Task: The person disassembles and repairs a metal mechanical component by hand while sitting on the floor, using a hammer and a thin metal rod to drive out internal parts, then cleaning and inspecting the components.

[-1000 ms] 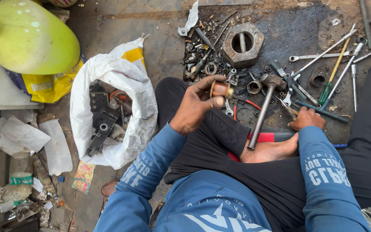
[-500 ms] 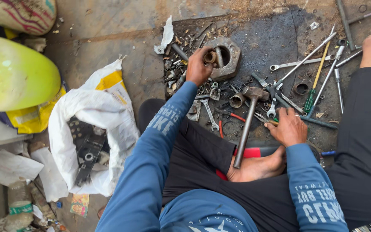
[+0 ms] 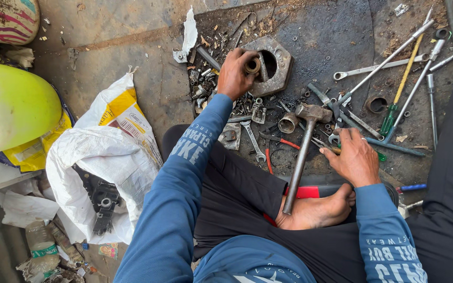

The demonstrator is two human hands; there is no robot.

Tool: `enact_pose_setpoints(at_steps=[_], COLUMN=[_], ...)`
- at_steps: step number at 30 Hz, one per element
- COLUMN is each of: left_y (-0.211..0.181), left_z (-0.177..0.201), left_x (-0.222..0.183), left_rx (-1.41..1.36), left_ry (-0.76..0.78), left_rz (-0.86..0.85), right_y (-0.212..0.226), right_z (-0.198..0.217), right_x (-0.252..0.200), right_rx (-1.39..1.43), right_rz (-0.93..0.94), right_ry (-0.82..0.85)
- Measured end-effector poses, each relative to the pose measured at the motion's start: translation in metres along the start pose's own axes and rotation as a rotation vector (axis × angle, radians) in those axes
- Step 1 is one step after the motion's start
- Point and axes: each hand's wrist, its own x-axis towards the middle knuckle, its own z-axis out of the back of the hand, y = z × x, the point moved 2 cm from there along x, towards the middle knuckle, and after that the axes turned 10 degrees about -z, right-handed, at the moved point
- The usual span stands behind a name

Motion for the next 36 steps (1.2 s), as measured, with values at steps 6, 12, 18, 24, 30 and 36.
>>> enact_pose_setpoints(at_steps=[6, 12, 18, 24, 30, 36], left_y=[-0.002, 0.002, 0.009, 0.014, 0.033, 0.055], left_z=[0.000, 0.004, 0.007, 0.003, -0.014, -0.041], left_x=[-0.002, 0.008, 0.015, 0.013, 0.010, -0.002], left_rx=[-0.008, -0.014, -0.024, -0.005, -0.063, -0.132], left_ry=[-0.020, 0.002, 0.029, 0.121, 0.053, 0.003], left_rz=[-0.010, -0.008, -0.065, -0.064, -0.046, 0.049], right_y=[0.002, 0.000, 0.004, 0.005, 0.008, 0.012], right_z=[-0.002, -0.007, -0.004, -0.005, -0.007, -0.017], right_x=[-0.001, -0.004, 0.000, 0.000, 0.001, -0.002], right_rx=[0.048, 0.033, 0.088, 0.066, 0.073, 0.036], right_rz=[0.001, 0.026, 0.026, 0.028, 0.017, 0.031], right_ry=[0.022, 0.023, 0.035, 0.047, 0.075, 0.134])
